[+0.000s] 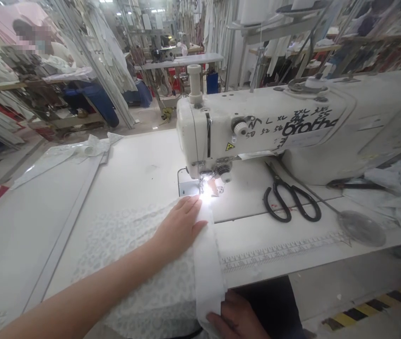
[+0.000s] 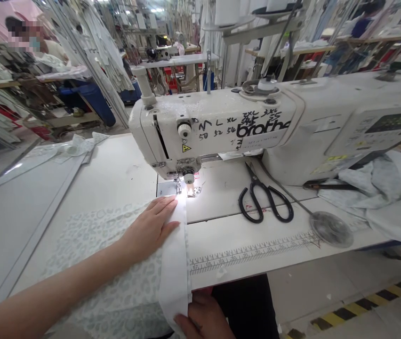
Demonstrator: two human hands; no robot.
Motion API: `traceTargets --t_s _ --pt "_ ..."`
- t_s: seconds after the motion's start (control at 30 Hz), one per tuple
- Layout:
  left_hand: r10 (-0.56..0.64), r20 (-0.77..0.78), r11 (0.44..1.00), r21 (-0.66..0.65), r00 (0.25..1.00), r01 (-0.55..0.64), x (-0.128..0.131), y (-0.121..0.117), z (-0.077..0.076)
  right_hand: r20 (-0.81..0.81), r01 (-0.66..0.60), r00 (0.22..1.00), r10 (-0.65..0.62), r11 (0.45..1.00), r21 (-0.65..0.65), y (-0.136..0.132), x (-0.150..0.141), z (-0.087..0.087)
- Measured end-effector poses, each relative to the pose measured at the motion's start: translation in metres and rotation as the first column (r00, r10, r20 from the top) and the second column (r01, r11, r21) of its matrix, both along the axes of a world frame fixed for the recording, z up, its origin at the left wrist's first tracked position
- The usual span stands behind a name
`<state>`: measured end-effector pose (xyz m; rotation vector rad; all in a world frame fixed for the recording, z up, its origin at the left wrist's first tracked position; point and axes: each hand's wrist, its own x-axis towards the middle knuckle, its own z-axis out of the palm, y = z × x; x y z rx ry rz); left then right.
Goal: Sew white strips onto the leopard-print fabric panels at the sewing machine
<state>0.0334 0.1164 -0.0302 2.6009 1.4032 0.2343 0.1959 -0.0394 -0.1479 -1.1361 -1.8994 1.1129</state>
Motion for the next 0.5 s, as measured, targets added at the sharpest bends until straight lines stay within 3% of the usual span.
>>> traceTargets --t_s 0.3,0.5 --pt "-0.001 0.074 1.0 0.005 0.997 0.0 -0.003 0.02 -0.004 0.016 0.035 0.999 -0.035 0.999 -0.018 0.014 0.001 0.014" --pt "-0.014 0.091 1.0 0.024 0.996 0.012 -0.005 0.019 -0.003 0.099 0.019 0.995 -0.016 1.0 -0.025 0.013 0.006 0.01"
